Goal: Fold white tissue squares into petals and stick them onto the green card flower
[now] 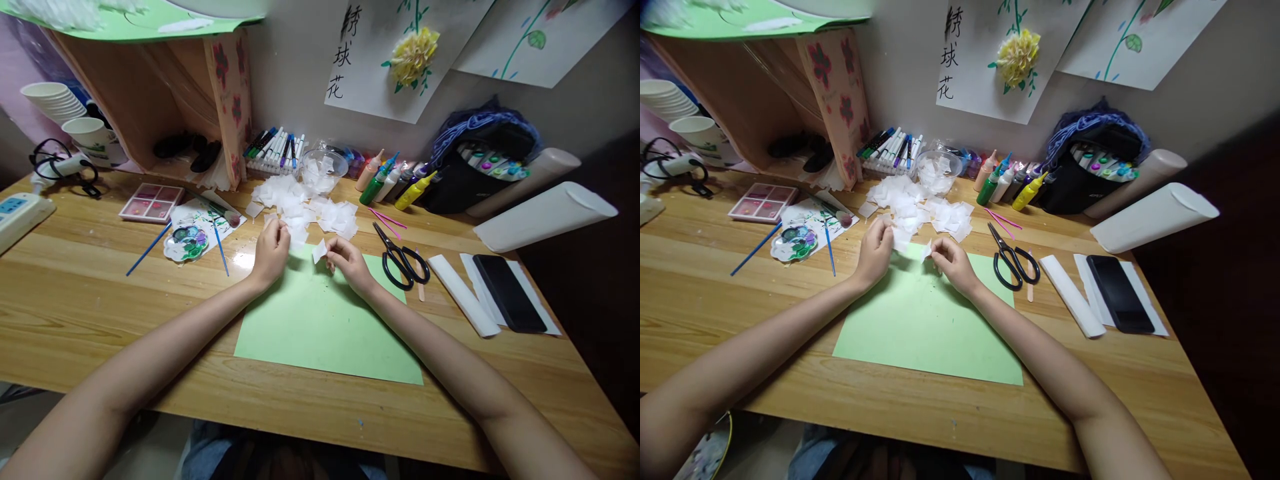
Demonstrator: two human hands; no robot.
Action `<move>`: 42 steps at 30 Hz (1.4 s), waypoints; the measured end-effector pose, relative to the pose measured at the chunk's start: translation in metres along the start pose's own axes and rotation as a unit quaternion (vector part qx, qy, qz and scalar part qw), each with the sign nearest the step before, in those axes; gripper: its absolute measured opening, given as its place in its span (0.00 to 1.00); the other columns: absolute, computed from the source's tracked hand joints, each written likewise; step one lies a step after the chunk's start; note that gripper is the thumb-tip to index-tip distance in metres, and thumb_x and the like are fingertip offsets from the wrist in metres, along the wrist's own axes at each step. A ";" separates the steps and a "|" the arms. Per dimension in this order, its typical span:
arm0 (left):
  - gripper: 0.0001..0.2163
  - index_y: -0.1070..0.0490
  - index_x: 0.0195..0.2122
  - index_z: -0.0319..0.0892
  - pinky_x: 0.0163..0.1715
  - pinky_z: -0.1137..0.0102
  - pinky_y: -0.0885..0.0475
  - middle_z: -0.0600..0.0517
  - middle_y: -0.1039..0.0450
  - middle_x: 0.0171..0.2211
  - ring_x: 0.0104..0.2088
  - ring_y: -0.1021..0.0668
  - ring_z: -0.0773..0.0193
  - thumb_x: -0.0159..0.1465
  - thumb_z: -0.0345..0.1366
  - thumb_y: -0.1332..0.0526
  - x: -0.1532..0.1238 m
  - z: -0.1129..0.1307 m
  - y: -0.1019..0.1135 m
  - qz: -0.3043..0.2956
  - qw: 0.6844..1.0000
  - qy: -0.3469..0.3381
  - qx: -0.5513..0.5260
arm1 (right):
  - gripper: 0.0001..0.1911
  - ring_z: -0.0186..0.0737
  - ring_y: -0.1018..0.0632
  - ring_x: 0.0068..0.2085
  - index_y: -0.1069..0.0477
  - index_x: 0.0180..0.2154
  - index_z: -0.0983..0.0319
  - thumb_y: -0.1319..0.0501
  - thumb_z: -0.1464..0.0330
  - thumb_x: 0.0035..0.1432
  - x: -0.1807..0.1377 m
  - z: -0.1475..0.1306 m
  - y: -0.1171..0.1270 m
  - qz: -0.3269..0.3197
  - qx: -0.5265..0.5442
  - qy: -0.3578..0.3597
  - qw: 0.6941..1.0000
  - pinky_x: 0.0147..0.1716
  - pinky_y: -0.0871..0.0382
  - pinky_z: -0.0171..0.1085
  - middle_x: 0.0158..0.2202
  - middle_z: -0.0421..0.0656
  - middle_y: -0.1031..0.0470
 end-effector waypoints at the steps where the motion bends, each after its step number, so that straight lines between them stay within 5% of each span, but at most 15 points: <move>1: 0.10 0.44 0.24 0.43 0.30 0.70 0.38 0.54 0.40 0.25 0.28 0.34 0.66 0.64 0.31 0.52 0.001 -0.004 0.001 0.008 1.000 0.019 -0.014 | 0.11 0.32 0.35 0.23 0.37 0.30 0.60 0.40 0.61 0.53 0.000 -0.001 0.000 -0.005 0.007 0.001 1.000 0.22 0.40 0.34 0.24 0.37 0.36; 4: 0.12 0.45 0.20 0.42 0.26 0.71 0.40 0.55 0.42 0.20 0.25 0.35 0.66 0.61 0.30 0.52 0.001 -0.007 -0.007 -0.064 0.996 0.039 -0.054 | 0.12 0.33 0.35 0.24 0.37 0.30 0.59 0.41 0.58 0.53 -0.001 -0.003 -0.001 -0.028 0.019 0.015 0.999 0.23 0.40 0.35 0.24 0.37 0.37; 8: 0.09 0.38 0.20 0.41 0.28 0.71 0.39 0.54 0.36 0.23 0.26 0.33 0.67 0.58 0.31 0.45 -0.007 0.009 -0.017 -0.187 0.982 -0.022 0.000 | 0.12 0.34 0.35 0.25 0.38 0.29 0.59 0.41 0.58 0.55 -0.002 -0.004 -0.001 -0.031 0.015 0.031 0.999 0.25 0.39 0.36 0.26 0.38 0.36; 14: 0.04 0.29 0.30 0.41 0.33 0.70 0.34 0.51 0.28 0.30 0.31 0.28 0.66 0.58 0.36 0.40 -0.011 0.025 -0.013 -0.162 0.983 -0.087 0.001 | 0.10 0.33 0.34 0.25 0.37 0.31 0.59 0.41 0.60 0.55 0.000 0.000 -0.003 -0.016 -0.005 0.005 1.000 0.26 0.37 0.35 0.26 0.38 0.36; 23: 0.08 0.23 0.27 0.39 0.25 0.73 0.34 0.50 0.24 0.25 0.25 0.28 0.69 0.57 0.39 0.37 -0.009 0.011 -0.019 -0.179 0.981 -0.017 -0.068 | 0.10 0.32 0.32 0.27 0.32 0.33 0.61 0.39 0.61 0.56 -0.001 0.001 -0.004 -0.003 -0.016 -0.007 1.000 0.27 0.36 0.34 0.30 0.39 0.32; 42: 0.08 0.22 0.27 0.39 0.22 0.74 0.38 0.50 0.24 0.24 0.22 0.30 0.70 0.56 0.38 0.37 -0.011 0.008 -0.020 -0.182 0.982 -0.020 -0.043 | 0.13 0.31 0.32 0.26 0.30 0.33 0.62 0.38 0.58 0.55 0.000 0.000 -0.003 0.010 -0.043 -0.004 0.999 0.27 0.37 0.34 0.28 0.39 0.31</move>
Point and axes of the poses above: each hand's wrist, its own x-axis towards the middle knuckle, its own y-axis out of the back of the hand, z = x × y, the point moved 5 cm from there along x, towards the middle knuckle
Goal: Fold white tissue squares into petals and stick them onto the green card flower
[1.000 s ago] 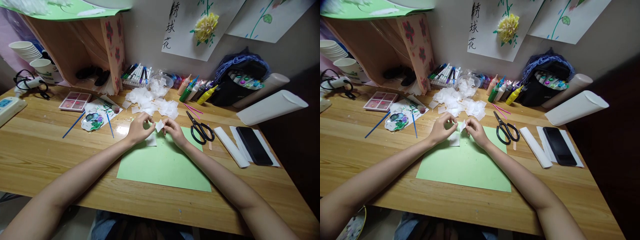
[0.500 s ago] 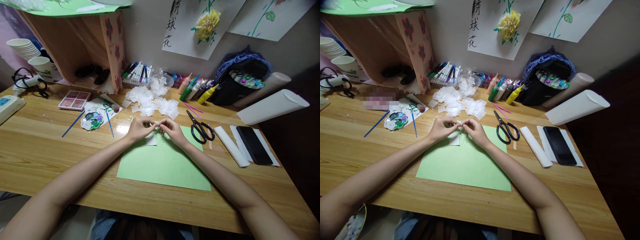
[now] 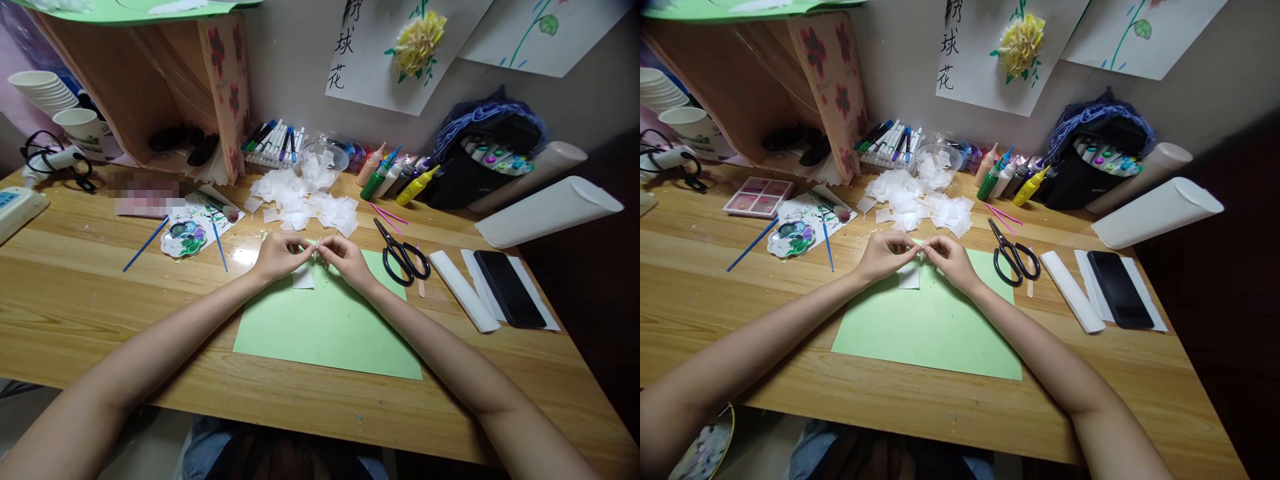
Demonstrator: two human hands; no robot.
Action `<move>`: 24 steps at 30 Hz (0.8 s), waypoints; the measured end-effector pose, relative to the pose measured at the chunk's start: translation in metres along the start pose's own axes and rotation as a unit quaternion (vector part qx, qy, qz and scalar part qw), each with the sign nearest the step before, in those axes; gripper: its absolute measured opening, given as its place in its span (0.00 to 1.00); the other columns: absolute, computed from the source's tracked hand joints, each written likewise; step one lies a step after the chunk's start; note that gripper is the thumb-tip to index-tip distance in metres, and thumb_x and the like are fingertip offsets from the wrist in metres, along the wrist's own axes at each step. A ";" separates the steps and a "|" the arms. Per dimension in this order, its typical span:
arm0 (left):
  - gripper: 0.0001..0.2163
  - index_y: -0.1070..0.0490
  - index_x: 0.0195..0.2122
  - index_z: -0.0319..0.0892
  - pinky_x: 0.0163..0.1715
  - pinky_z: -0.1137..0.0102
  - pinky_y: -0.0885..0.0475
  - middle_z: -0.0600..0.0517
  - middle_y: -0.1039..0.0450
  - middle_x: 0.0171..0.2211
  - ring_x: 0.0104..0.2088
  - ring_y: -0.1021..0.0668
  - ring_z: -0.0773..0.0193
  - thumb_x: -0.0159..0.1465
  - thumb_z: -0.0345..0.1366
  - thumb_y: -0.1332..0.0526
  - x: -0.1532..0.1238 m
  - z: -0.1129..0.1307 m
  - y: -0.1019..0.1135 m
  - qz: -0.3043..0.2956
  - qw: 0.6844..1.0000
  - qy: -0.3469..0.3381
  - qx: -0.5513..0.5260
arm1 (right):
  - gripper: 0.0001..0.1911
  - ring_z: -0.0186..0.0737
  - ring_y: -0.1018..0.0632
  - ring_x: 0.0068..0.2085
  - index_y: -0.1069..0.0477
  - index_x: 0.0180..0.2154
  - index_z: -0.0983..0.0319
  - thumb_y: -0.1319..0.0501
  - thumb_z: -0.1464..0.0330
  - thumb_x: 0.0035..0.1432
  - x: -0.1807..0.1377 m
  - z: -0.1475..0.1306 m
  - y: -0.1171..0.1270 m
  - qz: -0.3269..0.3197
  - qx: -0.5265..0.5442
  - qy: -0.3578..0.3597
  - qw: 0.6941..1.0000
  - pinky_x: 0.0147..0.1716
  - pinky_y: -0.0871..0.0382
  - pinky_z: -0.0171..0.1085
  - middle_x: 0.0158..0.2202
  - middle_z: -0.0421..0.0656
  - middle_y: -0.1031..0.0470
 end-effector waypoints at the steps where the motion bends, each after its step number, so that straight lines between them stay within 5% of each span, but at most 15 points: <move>1: 0.08 0.22 0.27 0.39 0.22 0.74 0.38 0.50 0.24 0.24 0.22 0.30 0.70 0.56 0.38 0.37 0.000 0.000 0.000 -0.002 1.000 0.000 0.000 | 0.13 0.31 0.32 0.26 0.30 0.33 0.62 0.38 0.58 0.55 0.000 0.000 0.000 0.001 -0.003 0.000 1.000 0.27 0.37 0.34 0.27 0.39 0.31; 24: 0.08 0.21 0.27 0.38 0.21 0.75 0.38 0.50 0.24 0.24 0.22 0.30 0.71 0.56 0.38 0.37 0.000 0.002 0.000 -0.001 1.000 -0.004 -0.011 | 0.13 0.33 0.29 0.30 0.30 0.31 0.62 0.36 0.59 0.53 0.000 0.002 0.001 0.005 0.012 0.005 1.000 0.28 0.36 0.34 0.30 0.41 0.28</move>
Point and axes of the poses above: each hand's wrist, its own x-axis towards the middle knuckle, its own y-axis out of the back of the hand, z = x × y, the point moved 5 cm from there along x, towards the middle knuckle
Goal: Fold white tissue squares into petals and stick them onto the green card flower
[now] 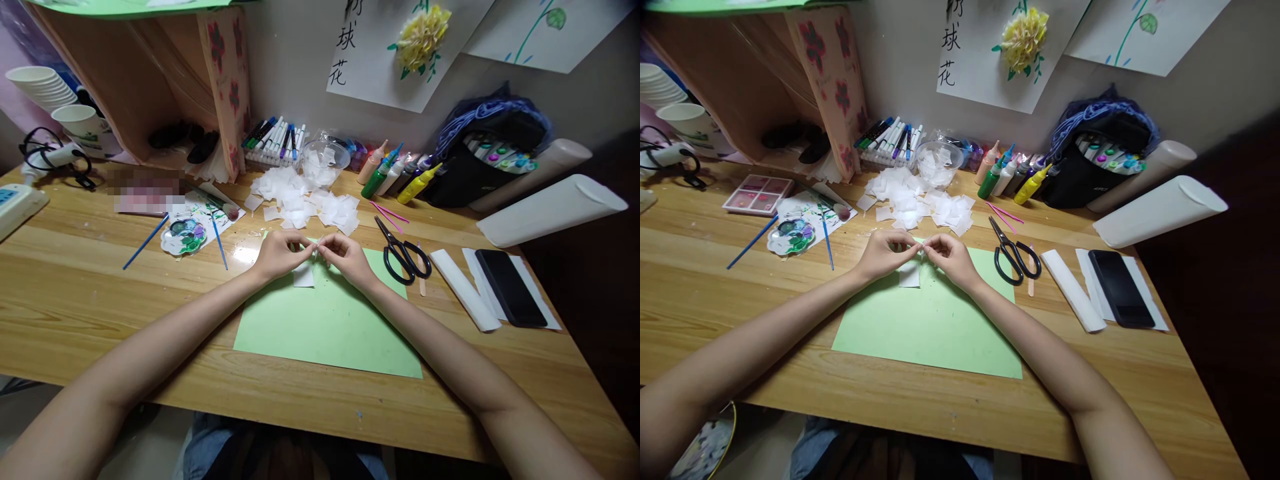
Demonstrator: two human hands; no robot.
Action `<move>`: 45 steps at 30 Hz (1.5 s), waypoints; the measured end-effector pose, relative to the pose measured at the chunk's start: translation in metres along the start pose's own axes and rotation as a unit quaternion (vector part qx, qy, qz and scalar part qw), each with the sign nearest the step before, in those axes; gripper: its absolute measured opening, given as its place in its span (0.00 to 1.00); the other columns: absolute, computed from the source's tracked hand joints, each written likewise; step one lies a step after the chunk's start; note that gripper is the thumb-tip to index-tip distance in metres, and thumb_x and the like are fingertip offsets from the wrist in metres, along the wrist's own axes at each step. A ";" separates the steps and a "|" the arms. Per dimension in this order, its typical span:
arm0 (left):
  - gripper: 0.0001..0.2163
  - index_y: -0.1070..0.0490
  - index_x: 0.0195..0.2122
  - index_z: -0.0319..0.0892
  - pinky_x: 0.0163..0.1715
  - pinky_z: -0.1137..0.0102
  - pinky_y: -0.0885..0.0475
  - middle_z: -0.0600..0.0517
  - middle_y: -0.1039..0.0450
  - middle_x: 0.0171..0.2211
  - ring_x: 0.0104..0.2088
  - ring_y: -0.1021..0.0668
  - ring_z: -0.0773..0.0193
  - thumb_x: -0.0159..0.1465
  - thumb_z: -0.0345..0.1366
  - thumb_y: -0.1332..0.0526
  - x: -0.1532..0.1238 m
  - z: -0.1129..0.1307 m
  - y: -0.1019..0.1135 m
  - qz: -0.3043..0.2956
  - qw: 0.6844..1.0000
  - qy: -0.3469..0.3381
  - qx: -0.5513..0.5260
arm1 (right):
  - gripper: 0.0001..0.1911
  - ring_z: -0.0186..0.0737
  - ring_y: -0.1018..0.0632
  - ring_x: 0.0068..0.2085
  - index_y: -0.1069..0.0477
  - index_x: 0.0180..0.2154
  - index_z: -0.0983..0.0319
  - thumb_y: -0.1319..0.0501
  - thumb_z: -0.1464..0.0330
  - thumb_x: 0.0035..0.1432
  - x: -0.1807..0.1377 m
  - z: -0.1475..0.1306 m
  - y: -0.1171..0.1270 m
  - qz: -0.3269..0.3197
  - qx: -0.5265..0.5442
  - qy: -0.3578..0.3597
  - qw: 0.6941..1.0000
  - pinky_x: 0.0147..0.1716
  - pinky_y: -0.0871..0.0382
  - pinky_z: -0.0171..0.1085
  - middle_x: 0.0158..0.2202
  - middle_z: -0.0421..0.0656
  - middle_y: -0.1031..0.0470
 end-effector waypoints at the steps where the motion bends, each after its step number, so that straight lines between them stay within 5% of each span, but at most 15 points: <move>1: 0.08 0.21 0.27 0.38 0.22 0.75 0.38 0.50 0.24 0.24 0.22 0.30 0.71 0.56 0.38 0.37 0.000 0.000 0.000 -0.001 1.000 -0.001 -0.001 | 0.12 0.33 0.29 0.29 0.30 0.31 0.62 0.36 0.59 0.52 0.000 0.000 0.000 0.000 0.000 -0.001 1.000 0.28 0.36 0.34 0.30 0.41 0.28; 45: 0.09 0.24 0.28 0.39 0.24 0.74 0.37 0.51 0.25 0.26 0.23 0.31 0.71 0.59 0.39 0.39 0.000 0.003 -0.001 -0.011 1.000 -0.018 -0.007 | 0.15 0.33 0.31 0.27 0.32 0.29 0.61 0.36 0.57 0.52 -0.001 -0.007 -0.001 0.007 -0.007 0.004 1.000 0.27 0.37 0.34 0.27 0.39 0.31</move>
Point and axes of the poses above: each hand's wrist, its own x-axis towards the middle knuckle, its own y-axis out of the back of the hand, z = x × y, the point moved 5 cm from there along x, towards the middle knuckle
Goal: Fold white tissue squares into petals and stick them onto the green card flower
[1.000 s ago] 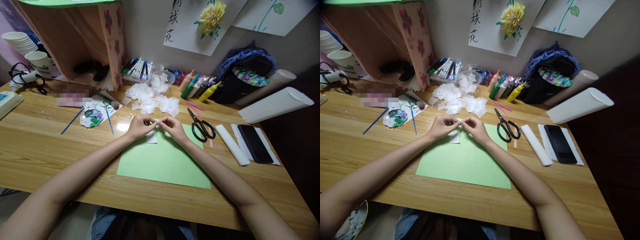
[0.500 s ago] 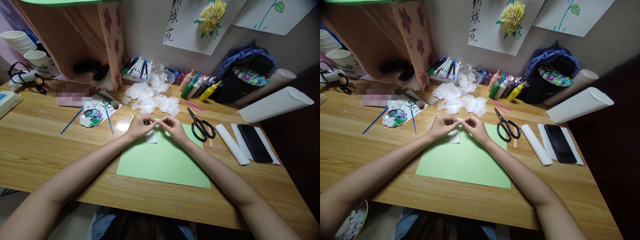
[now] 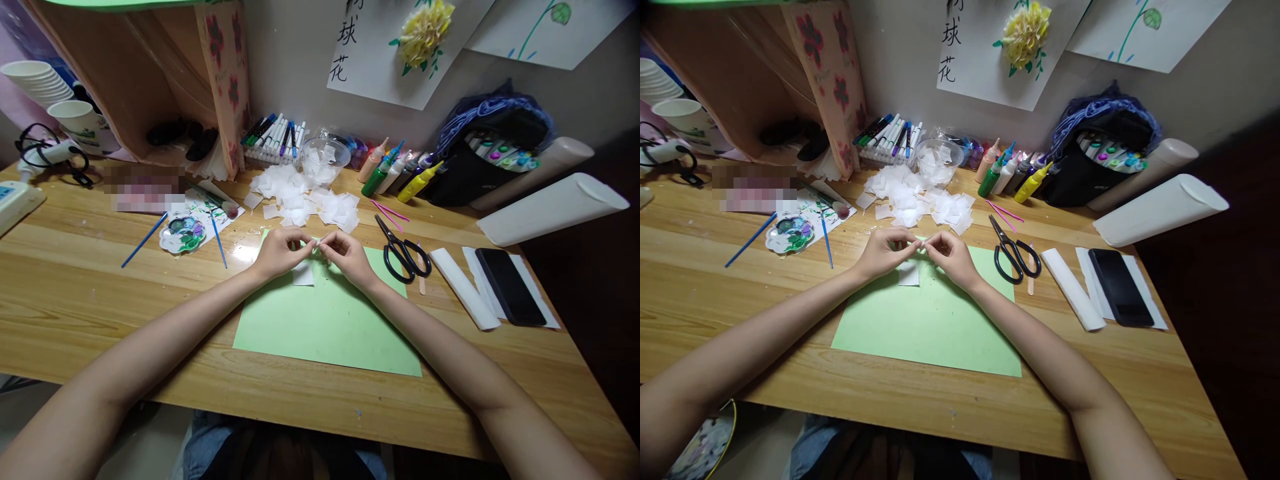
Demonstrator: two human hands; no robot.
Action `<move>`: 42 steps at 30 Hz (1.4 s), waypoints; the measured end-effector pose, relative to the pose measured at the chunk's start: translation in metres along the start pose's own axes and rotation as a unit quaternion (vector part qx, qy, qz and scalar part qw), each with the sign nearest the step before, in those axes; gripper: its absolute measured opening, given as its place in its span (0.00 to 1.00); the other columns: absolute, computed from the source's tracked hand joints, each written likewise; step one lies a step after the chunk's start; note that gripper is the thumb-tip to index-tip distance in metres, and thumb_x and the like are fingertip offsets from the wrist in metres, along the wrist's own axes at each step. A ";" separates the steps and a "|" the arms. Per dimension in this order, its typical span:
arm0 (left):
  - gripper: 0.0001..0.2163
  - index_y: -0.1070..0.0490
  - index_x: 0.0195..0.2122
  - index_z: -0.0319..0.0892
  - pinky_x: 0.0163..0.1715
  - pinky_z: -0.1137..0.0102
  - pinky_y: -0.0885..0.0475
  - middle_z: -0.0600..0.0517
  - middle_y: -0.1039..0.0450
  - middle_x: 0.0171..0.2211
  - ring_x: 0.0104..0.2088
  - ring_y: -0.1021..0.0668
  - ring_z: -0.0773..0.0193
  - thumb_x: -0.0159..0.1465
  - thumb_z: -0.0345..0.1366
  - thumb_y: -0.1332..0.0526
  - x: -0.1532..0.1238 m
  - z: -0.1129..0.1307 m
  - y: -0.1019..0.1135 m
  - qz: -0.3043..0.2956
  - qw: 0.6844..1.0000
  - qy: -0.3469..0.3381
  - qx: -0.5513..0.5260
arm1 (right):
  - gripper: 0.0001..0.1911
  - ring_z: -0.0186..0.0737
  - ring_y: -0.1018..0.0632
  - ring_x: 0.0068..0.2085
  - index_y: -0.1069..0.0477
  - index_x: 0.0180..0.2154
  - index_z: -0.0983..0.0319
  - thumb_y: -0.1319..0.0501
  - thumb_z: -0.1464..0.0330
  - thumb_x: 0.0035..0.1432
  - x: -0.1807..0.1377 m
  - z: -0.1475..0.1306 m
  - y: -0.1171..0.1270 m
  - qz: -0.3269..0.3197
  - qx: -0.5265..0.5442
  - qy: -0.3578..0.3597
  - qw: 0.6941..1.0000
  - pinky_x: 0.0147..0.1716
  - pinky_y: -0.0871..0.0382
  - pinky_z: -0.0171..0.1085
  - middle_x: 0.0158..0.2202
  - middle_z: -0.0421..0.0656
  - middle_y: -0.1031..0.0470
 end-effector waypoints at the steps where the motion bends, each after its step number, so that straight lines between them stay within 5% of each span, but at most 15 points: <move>1: 0.09 0.24 0.28 0.39 0.24 0.74 0.38 0.51 0.26 0.26 0.23 0.31 0.71 0.60 0.39 0.39 0.000 0.000 0.000 0.004 1.000 0.002 0.005 | 0.15 0.32 0.32 0.27 0.32 0.28 0.61 0.36 0.57 0.51 0.000 0.000 0.000 0.001 0.000 0.001 1.000 0.27 0.37 0.34 0.27 0.39 0.31; 23: 0.09 0.39 0.26 0.42 0.26 0.73 0.39 0.56 0.38 0.22 0.24 0.33 0.69 0.64 0.35 0.47 0.001 -0.012 0.018 0.134 0.986 0.101 -0.021 | 0.15 0.30 0.32 0.24 0.36 0.28 0.61 0.38 0.57 0.53 0.001 0.007 0.004 0.014 0.001 -0.008 1.000 0.25 0.37 0.33 0.26 0.38 0.32; 33: 0.07 0.31 0.31 0.41 0.28 0.73 0.37 0.53 0.31 0.29 0.27 0.31 0.70 0.64 0.38 0.43 -0.003 0.008 0.002 0.009 0.996 -0.041 0.075 | 0.16 0.32 0.32 0.26 0.36 0.29 0.61 0.41 0.55 0.57 0.000 0.005 -0.002 -0.009 -0.022 -0.008 1.000 0.26 0.37 0.33 0.26 0.37 0.34; 42: 0.08 0.34 0.28 0.41 0.27 0.73 0.37 0.54 0.32 0.27 0.25 0.32 0.69 0.62 0.38 0.43 0.001 0.000 0.011 0.072 0.996 0.028 0.034 | 0.14 0.31 0.34 0.22 0.36 0.27 0.61 0.40 0.57 0.57 0.001 0.006 0.002 0.011 -0.019 -0.011 1.000 0.23 0.39 0.34 0.23 0.37 0.34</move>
Point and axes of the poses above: each hand's wrist, its own x-axis towards the middle knuckle, its own y-axis out of the back of the hand, z = x × y, the point moved 5 cm from there along x, towards the middle knuckle
